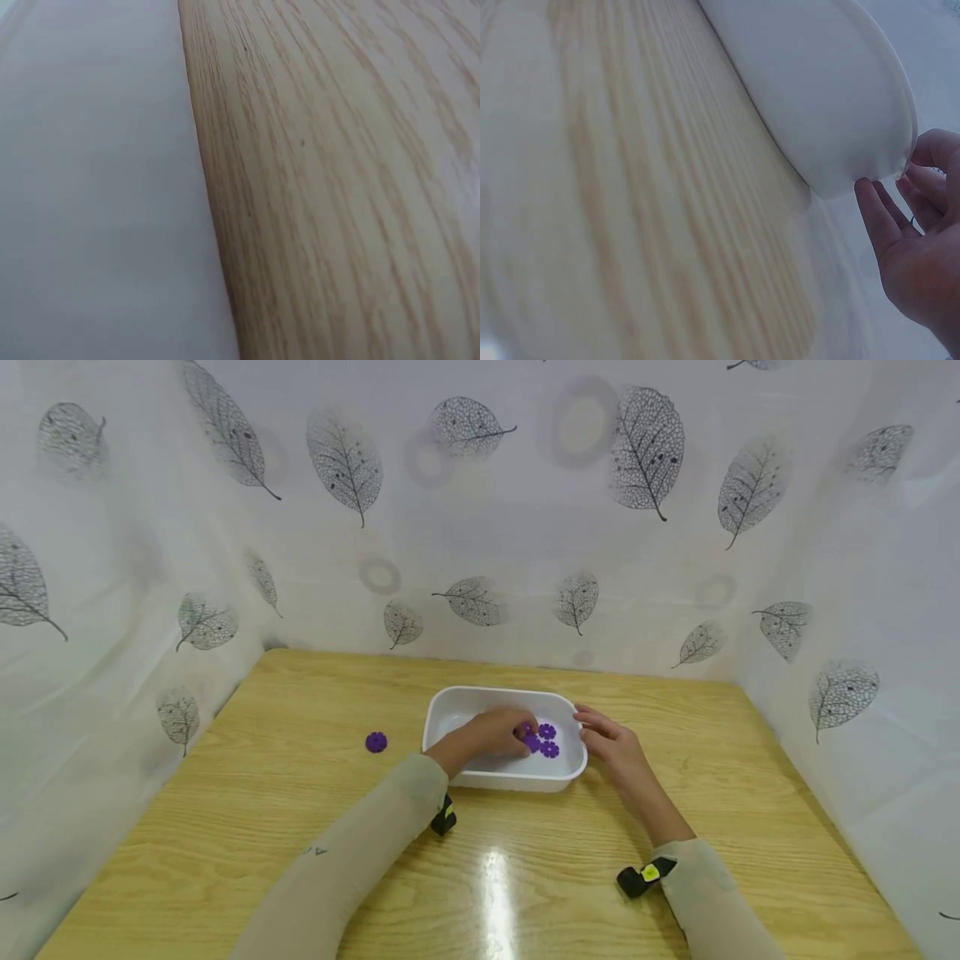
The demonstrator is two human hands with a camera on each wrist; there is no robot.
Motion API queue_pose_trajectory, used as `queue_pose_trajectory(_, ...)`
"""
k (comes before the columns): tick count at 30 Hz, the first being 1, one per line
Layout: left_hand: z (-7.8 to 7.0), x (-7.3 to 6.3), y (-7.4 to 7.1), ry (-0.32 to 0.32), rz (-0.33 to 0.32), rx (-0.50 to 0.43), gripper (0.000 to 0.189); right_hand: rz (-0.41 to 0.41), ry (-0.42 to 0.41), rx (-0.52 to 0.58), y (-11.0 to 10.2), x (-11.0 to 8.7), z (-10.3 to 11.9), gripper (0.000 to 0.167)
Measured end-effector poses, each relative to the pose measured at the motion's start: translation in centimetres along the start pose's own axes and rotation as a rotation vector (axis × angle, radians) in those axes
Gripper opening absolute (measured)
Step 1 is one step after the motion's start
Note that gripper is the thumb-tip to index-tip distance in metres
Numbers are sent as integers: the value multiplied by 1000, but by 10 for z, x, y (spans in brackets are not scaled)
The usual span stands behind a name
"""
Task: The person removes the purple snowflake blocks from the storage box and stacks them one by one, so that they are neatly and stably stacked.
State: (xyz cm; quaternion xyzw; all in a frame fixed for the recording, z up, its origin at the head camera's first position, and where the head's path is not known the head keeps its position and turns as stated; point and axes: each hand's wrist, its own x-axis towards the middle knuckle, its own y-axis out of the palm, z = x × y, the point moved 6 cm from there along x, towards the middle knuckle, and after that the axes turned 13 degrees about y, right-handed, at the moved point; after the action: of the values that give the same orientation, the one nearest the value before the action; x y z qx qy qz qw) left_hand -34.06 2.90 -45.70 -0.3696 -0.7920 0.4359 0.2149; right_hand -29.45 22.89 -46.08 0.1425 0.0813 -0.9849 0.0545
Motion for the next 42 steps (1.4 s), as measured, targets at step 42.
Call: queue_pose_trajectory(42,-2,-75,-58,28,-321,-261,38,-15,23,3,1,-2,1,42)
